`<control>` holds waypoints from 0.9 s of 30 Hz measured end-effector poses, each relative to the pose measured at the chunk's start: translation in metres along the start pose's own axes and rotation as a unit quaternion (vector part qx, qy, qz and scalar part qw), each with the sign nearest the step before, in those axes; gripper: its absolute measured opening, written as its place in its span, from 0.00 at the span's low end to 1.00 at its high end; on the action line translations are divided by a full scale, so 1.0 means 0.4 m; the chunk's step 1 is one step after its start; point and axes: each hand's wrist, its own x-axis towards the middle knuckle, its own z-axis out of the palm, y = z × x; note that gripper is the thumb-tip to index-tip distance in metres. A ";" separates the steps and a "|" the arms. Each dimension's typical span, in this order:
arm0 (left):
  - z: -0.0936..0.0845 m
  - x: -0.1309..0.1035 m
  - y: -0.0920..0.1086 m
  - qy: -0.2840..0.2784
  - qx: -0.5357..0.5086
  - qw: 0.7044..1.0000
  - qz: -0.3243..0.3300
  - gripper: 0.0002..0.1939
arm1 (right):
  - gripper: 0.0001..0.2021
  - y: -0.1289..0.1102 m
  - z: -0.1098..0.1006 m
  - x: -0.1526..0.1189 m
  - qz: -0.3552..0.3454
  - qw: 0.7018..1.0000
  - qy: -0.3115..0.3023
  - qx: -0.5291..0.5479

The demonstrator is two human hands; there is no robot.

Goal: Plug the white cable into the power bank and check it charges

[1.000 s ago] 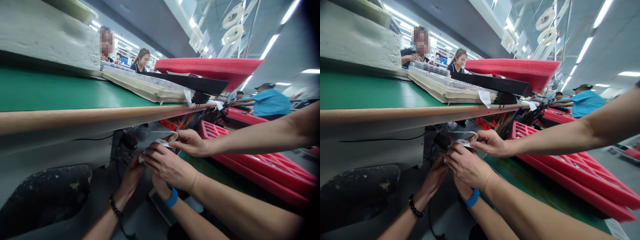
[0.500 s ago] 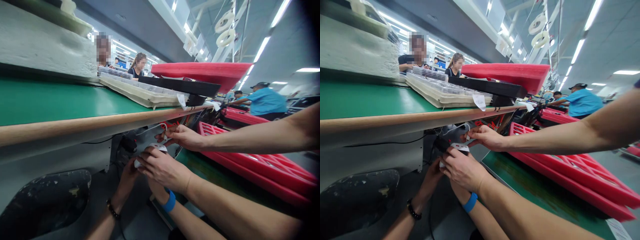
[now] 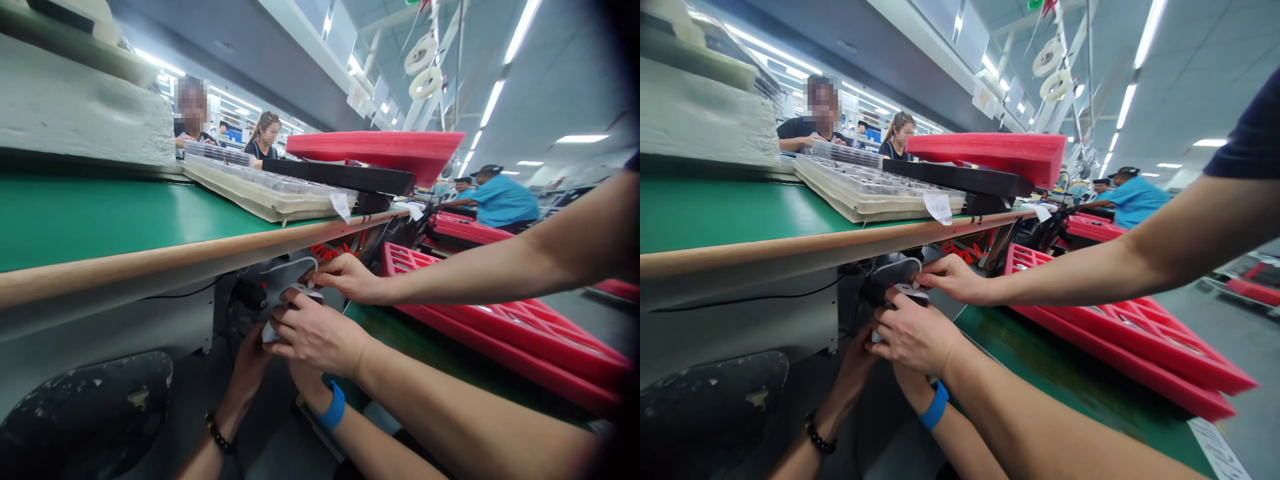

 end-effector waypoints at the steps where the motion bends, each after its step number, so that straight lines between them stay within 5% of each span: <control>1: 0.000 0.000 0.001 0.003 0.004 1.000 -0.001 0.15 | 0.12 0.000 -0.010 0.002 -0.005 1.000 -0.011 -0.025; 18: -0.007 0.002 -0.009 -0.002 0.021 1.000 0.012 0.19 | 0.11 -0.009 -0.040 0.017 -0.060 0.992 -0.023 -0.112; 22: -0.003 -0.002 -0.008 -0.001 0.018 1.000 0.015 0.18 | 0.13 -0.004 -0.009 0.013 -0.016 0.989 0.029 0.141; 24: 0.000 -0.004 -0.007 -0.001 0.021 1.000 0.011 0.18 | 0.17 -0.001 0.029 0.015 0.025 0.949 0.070 0.307; 27: 0.001 -0.003 -0.006 0.008 0.036 0.999 0.004 0.18 | 0.22 -0.017 0.093 0.014 0.053 0.899 0.115 0.420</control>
